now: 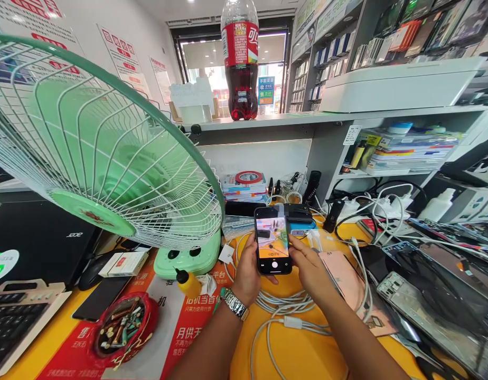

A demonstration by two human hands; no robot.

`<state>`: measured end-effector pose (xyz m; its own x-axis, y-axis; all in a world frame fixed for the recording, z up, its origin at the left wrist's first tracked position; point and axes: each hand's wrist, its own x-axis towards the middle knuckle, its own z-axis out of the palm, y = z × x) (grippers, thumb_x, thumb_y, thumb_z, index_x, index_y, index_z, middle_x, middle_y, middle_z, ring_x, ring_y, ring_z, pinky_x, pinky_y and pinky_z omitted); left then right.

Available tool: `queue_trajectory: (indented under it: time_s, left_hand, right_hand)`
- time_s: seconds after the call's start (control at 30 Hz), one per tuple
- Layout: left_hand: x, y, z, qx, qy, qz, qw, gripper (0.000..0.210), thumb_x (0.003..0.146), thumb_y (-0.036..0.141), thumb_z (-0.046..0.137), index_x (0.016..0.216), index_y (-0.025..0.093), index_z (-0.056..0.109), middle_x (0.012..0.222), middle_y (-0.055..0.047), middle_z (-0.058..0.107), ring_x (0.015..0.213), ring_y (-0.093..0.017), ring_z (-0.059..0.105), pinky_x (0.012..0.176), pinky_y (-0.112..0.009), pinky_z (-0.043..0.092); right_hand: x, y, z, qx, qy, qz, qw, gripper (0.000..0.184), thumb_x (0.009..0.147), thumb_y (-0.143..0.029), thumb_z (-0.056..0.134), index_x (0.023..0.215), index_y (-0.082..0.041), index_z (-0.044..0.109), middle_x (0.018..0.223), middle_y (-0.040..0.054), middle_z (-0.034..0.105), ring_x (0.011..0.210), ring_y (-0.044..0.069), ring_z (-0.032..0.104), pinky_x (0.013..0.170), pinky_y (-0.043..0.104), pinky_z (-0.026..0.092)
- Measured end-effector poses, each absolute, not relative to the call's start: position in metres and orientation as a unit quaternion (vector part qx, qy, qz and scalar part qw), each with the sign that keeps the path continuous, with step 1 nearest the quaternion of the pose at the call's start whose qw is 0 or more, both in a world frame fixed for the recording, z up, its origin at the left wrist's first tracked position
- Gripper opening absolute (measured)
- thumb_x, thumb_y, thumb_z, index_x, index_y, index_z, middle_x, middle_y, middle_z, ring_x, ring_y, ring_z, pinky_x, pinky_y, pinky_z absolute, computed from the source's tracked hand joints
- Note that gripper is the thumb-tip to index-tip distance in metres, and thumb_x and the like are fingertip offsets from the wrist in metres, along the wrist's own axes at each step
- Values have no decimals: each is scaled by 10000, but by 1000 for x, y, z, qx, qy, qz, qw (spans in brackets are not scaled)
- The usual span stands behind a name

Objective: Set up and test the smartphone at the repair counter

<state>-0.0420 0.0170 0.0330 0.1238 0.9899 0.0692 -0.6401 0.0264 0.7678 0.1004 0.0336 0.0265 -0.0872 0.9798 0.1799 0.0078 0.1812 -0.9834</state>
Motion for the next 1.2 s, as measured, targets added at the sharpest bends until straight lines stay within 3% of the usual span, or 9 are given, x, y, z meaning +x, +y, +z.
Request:
queue_trajectory:
  time_s: [0.27, 0.43, 0.63, 1.2]
  left_hand:
    - [-42, 21, 27, 357, 288, 624, 633, 435, 904, 384, 413, 1317, 259, 467, 1113, -39, 639, 880, -213, 629, 636, -317, 569]
    - [-44, 26, 19, 394, 333, 663, 543, 396, 882, 420, 460, 1206, 220, 571, 1124, -57, 644, 979, -244, 612, 770, -360, 547]
    - [-47, 30, 15, 439, 350, 675, 478, 374, 899, 408, 432, 1151, 198, 610, 1189, -67, 630, 1137, -250, 546, 986, -382, 415]
    - [-47, 28, 20, 417, 347, 672, 504, 346, 879, 410, 483, 1121, 204, 621, 1135, -65, 652, 1128, -249, 552, 965, -374, 426]
  right_hand:
    - [92, 25, 35, -337, -622, 511, 488, 586, 800, -179, 527, 1374, -226, 421, 1219, 71, 614, 1073, 224, 590, 909, 357, 475]
    - [86, 22, 29, -345, -663, 456, 483, 708, 781, -80, 556, 1420, -249, 302, 1245, 68, 570, 1089, 199, 576, 948, 344, 457]
    - [84, 20, 31, -370, -667, 435, 478, 704, 762, -73, 576, 1397, -247, 325, 1179, 65, 605, 987, 202, 612, 867, 340, 504]
    - [84, 22, 29, -360, -671, 430, 486, 671, 759, -74, 572, 1372, -223, 344, 1224, 83, 574, 1086, 219, 575, 937, 364, 466]
